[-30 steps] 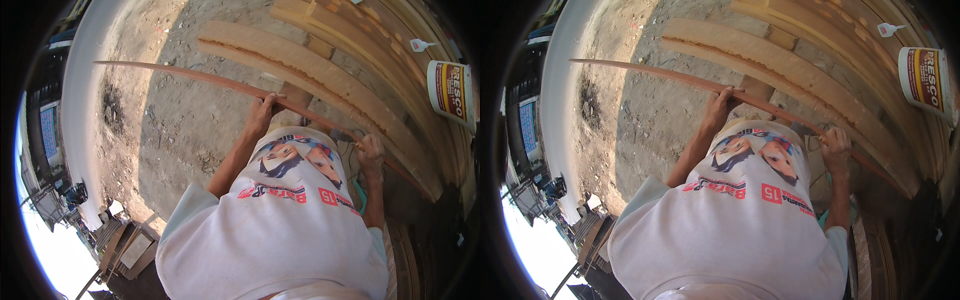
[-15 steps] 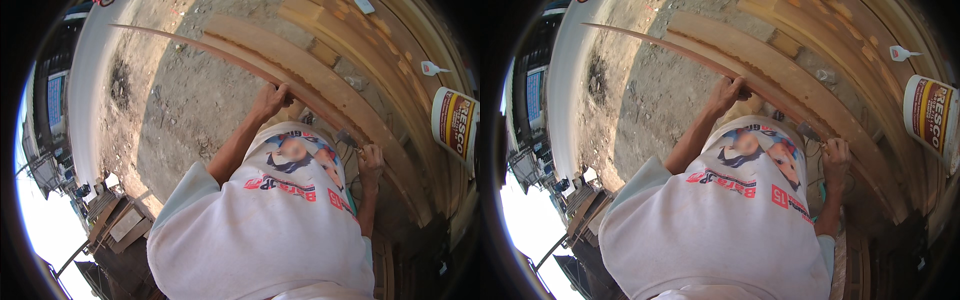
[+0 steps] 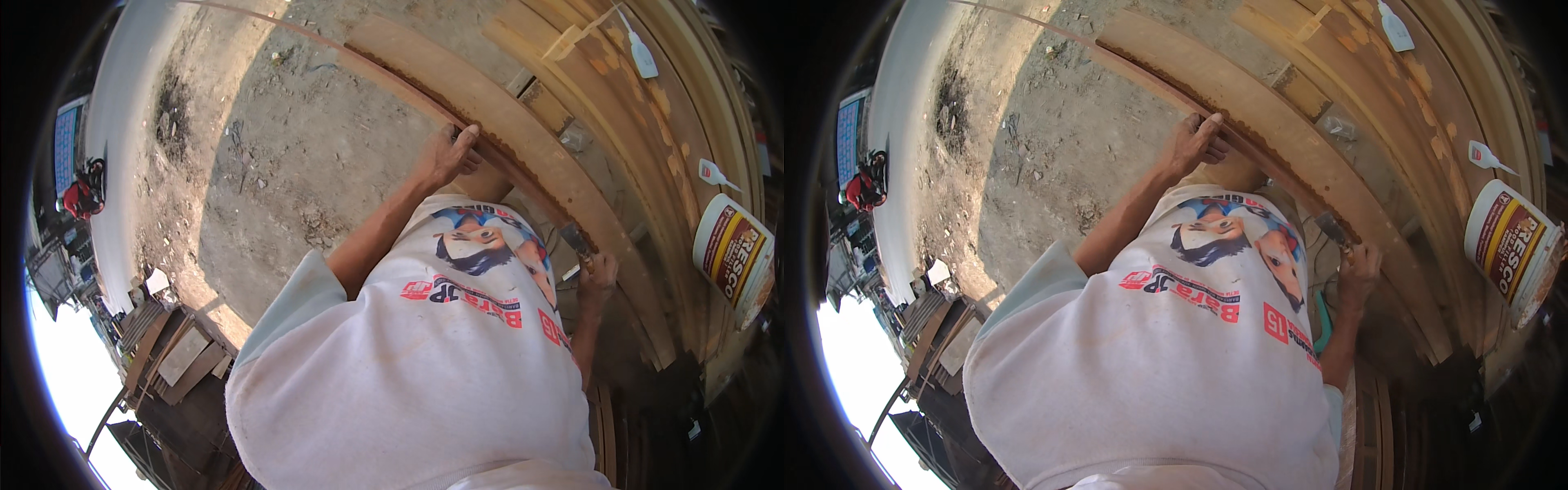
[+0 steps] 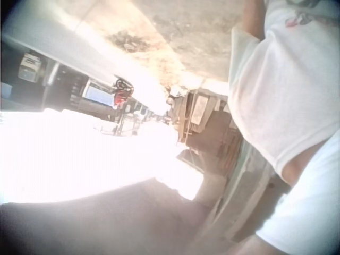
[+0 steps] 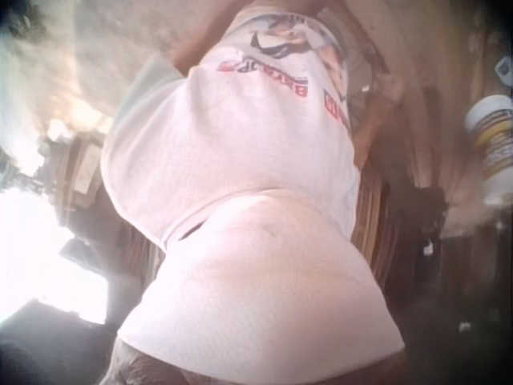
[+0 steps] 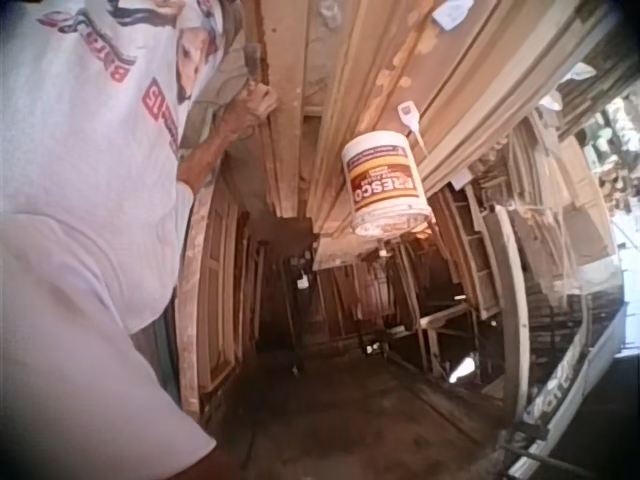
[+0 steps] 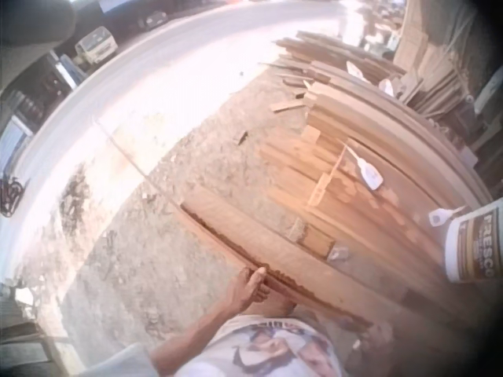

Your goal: The person uses a chisel to carve and shape the edge of a long, thin wooden strip. They hold the wood with one hand and strike the chisel with the other to remove material. The person then uses a putty knife to smooth the carved edge and applies a substance from a white bottle to the wood.

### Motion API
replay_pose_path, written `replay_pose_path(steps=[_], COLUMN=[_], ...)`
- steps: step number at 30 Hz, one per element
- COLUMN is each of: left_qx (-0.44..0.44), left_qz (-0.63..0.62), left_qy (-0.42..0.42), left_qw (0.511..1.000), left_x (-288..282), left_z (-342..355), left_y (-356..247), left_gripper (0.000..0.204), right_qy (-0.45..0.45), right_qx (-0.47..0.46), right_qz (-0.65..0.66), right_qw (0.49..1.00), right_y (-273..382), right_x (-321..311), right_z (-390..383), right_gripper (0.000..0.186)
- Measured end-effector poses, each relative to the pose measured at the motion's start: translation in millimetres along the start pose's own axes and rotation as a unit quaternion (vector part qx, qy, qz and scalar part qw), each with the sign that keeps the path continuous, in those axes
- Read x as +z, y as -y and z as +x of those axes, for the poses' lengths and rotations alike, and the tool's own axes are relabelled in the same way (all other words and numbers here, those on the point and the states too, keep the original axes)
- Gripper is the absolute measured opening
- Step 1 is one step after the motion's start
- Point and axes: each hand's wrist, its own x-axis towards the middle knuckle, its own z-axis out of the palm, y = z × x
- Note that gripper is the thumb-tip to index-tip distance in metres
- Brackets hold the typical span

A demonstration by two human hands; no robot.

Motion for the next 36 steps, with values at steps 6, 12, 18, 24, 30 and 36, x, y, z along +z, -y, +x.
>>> replay_pose_path(steps=[6,12,18,24,30,36], left_qx=[0.040,0.095,0.050,0.051,0.055,0.058], left_qz=[-0.088,-0.089,-0.133,-0.144,-0.129,-0.146], left_qy=[-0.094,-0.050,-0.046,-0.031,-0.025,-0.019], left_qw=[0.991,0.990,0.989,0.988,0.990,0.987], left_x=[-32,-37,-39,-44,-48,-45], left_z=[17,20,16,15,14,16], left_y=[-5,-2,-15,-16,-17,-20], left_gripper=[0.061,0.054,0.053,0.052,0.052,0.052], right_qy=[-0.009,-0.033,0.005,-0.006,0.011,-0.001], right_qx=[0.034,0.050,0.059,0.068,0.063,0.030], right_qz=[-0.016,-0.034,-0.033,-0.044,0.075,0.166], right_qw=[0.999,0.998,0.998,0.997,0.995,0.986], right_y=[8,15,9,11,22,90], right_x=[0,2,-2,7,-21,-18], right_z=[3,9,14,3,31,86], right_gripper=[0.016,0.019,0.021,0.023,0.027,0.024])
